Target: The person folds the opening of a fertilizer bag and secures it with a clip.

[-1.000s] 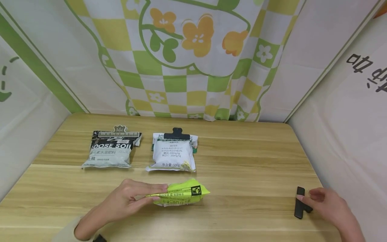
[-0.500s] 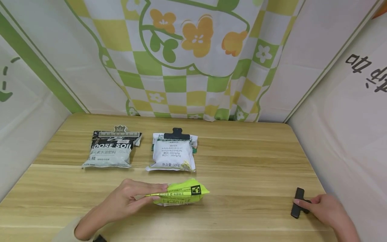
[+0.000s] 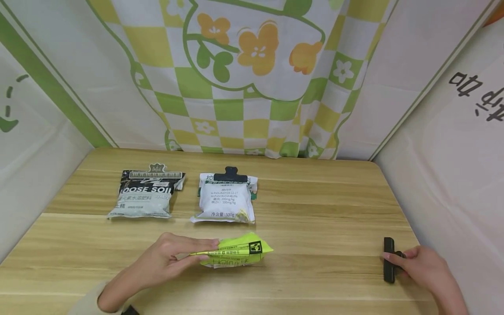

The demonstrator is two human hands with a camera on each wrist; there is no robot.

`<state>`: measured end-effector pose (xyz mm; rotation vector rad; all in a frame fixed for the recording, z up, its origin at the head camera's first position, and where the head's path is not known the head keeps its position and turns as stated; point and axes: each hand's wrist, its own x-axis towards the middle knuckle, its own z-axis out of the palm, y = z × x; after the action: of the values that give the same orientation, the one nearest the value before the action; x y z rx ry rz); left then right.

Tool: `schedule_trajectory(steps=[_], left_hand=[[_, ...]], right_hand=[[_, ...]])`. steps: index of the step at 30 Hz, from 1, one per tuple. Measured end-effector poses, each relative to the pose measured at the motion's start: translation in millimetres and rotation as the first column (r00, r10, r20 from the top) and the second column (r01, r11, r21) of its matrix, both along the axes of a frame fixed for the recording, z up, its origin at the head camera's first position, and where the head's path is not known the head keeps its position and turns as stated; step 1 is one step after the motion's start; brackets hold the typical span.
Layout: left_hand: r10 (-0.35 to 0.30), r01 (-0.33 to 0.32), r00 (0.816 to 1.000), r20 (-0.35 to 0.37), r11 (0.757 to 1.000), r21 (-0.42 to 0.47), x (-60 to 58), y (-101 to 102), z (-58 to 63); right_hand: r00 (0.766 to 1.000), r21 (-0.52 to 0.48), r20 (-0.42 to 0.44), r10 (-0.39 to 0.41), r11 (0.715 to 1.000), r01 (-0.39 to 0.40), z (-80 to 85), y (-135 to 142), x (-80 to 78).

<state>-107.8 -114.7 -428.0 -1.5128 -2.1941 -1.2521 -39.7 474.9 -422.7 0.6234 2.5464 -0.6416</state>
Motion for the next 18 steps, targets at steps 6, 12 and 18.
schedule_trajectory(steps=[6,12,18], left_hand=[[-0.008,0.008,1.0,0.001,1.0,0.007,0.7,0.5,-0.7],[-0.007,0.006,1.0,0.006,1.0,0.014,1.8,1.0,-1.0],[-0.001,0.001,1.0,-0.018,1.0,0.026,3.0,1.2,-0.9]], right_hand=[[0.995,-0.041,-0.095,0.0,0.999,-0.004,17.2,-15.3,-6.3],[0.973,0.012,-0.221,0.069,0.998,-0.068,32.1,-36.6,-12.7],[0.948,0.002,-0.304,0.097,0.995,-0.101,39.0,-60.8,-17.7]])
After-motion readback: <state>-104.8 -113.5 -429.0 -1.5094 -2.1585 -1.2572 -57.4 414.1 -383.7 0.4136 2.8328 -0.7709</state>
